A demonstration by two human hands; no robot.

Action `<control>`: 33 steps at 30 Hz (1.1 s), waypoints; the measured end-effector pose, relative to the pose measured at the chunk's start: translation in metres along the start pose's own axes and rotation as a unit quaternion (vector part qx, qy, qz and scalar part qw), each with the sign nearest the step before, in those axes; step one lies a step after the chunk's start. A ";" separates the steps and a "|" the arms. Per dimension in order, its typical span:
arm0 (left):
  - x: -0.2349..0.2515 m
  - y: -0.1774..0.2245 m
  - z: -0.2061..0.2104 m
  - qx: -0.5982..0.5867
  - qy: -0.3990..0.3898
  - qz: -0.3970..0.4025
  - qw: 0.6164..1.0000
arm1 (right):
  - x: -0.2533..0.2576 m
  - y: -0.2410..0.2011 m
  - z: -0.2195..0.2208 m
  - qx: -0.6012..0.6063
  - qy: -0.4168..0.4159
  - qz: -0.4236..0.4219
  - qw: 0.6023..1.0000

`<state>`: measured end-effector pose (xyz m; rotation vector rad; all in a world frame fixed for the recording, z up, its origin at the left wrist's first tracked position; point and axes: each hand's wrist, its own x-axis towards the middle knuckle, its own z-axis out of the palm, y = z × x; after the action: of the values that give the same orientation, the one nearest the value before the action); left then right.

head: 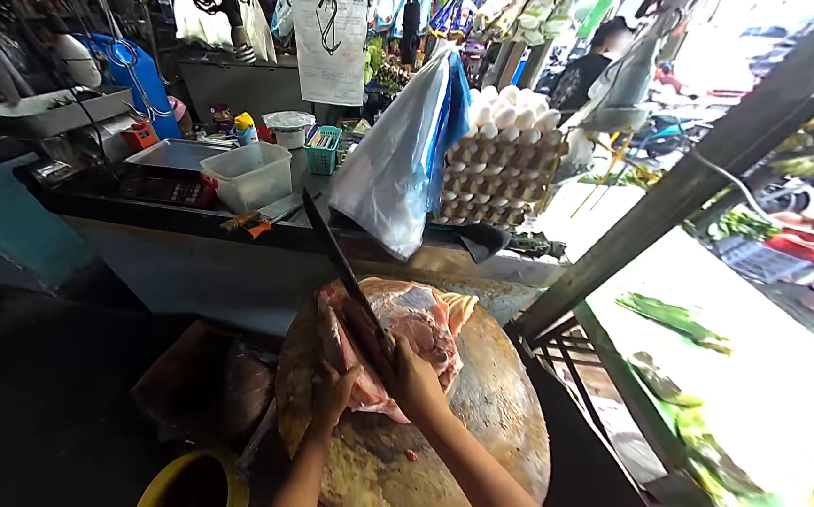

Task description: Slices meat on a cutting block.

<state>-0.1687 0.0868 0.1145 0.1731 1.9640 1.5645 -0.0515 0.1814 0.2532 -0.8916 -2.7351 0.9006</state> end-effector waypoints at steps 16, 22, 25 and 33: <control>0.009 -0.021 -0.018 -0.053 -0.052 -0.013 0.997 | -0.025 -0.002 0.006 0.015 -0.050 0.071 0.996; 0.010 -0.030 -0.020 -0.073 -0.052 0.008 0.996 | -0.017 -0.004 0.011 -0.063 -0.116 0.114 0.985; 0.011 -0.037 -0.021 -0.096 -0.053 -0.011 0.994 | -0.021 0.031 0.048 -0.120 -0.188 0.208 0.952; 0.016 -0.059 -0.028 -0.152 -0.068 -0.019 0.986 | -0.058 0.048 0.030 -0.011 -0.115 0.164 0.980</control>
<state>-0.1808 0.0538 0.0568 0.1133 1.5945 1.7555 0.0110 0.1641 0.2042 -1.3522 -2.8411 1.0911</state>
